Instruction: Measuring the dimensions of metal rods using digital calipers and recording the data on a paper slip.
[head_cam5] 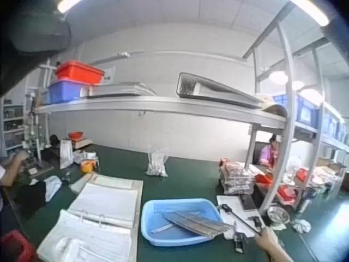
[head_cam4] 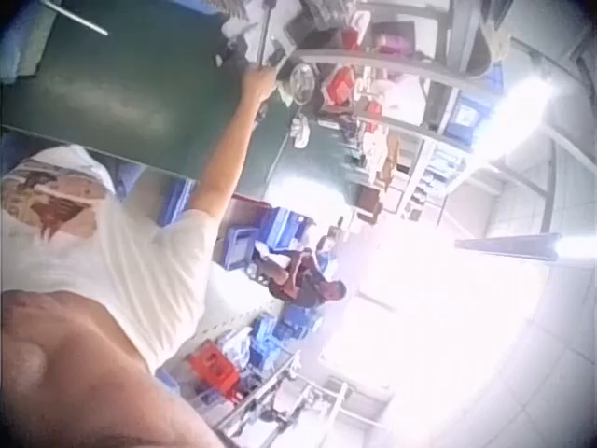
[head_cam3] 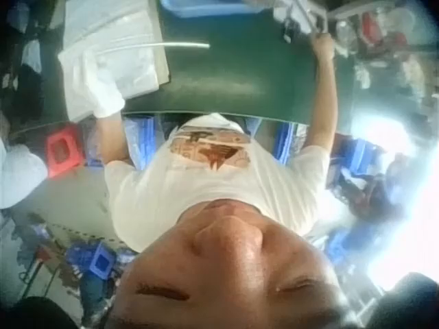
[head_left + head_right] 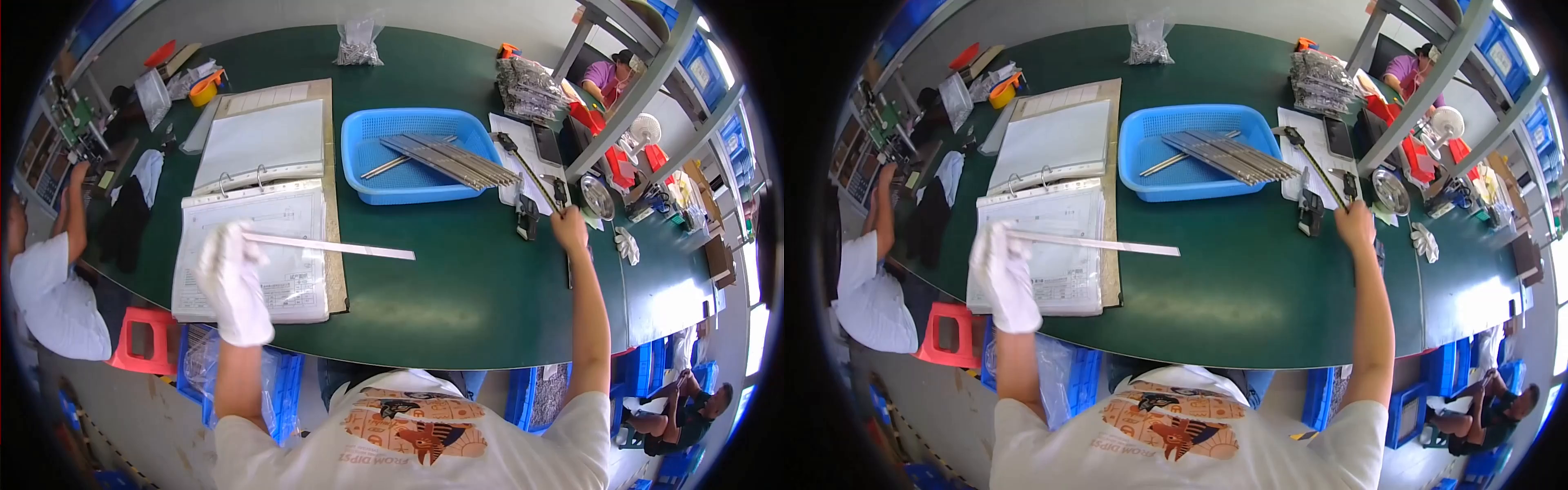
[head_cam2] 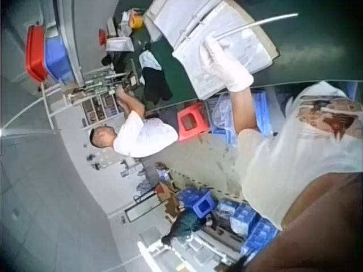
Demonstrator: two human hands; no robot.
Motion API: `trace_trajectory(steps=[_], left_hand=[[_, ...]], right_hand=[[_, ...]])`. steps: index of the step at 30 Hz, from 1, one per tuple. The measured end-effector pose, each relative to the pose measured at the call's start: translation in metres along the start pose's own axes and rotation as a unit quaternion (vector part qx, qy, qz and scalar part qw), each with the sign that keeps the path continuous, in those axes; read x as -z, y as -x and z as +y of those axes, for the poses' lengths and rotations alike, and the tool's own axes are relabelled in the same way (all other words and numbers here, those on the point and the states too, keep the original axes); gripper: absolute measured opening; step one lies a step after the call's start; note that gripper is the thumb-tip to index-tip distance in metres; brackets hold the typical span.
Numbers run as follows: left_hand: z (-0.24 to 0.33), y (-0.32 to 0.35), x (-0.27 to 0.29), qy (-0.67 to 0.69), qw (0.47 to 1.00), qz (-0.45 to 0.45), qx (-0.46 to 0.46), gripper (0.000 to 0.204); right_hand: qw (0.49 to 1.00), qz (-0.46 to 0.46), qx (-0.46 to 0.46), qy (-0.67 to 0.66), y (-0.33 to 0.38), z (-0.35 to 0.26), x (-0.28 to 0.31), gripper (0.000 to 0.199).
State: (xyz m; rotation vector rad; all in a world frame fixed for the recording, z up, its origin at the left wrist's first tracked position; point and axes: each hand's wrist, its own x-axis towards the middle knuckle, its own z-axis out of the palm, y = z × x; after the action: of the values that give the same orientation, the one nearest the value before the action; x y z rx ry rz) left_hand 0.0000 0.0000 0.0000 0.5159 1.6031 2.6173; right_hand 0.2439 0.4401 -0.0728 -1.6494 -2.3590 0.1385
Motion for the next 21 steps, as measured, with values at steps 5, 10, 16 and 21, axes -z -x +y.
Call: trace_trajectory(steps=[5,10,16,21], left_hand=[[-0.033,0.040,-0.001,0.022,0.991,0.012,0.131,0.016],[-0.053,0.059,-0.003,-0.008,0.977,0.008,0.213,0.016],[-0.074,0.061,0.002,0.136,0.944,-0.098,0.283,0.021],[-0.086,0.077,-0.005,0.110,0.929,-0.192,0.297,0.023]], right_hand=[[0.990,0.054,-0.029,-0.127,0.010,0.003,0.041,0.035],[0.960,0.121,0.022,-0.253,0.072,0.060,0.083,0.036],[0.938,0.093,0.102,-0.319,0.149,0.017,0.149,0.023],[0.945,-0.036,0.143,-0.292,0.182,-0.032,0.149,0.019]])
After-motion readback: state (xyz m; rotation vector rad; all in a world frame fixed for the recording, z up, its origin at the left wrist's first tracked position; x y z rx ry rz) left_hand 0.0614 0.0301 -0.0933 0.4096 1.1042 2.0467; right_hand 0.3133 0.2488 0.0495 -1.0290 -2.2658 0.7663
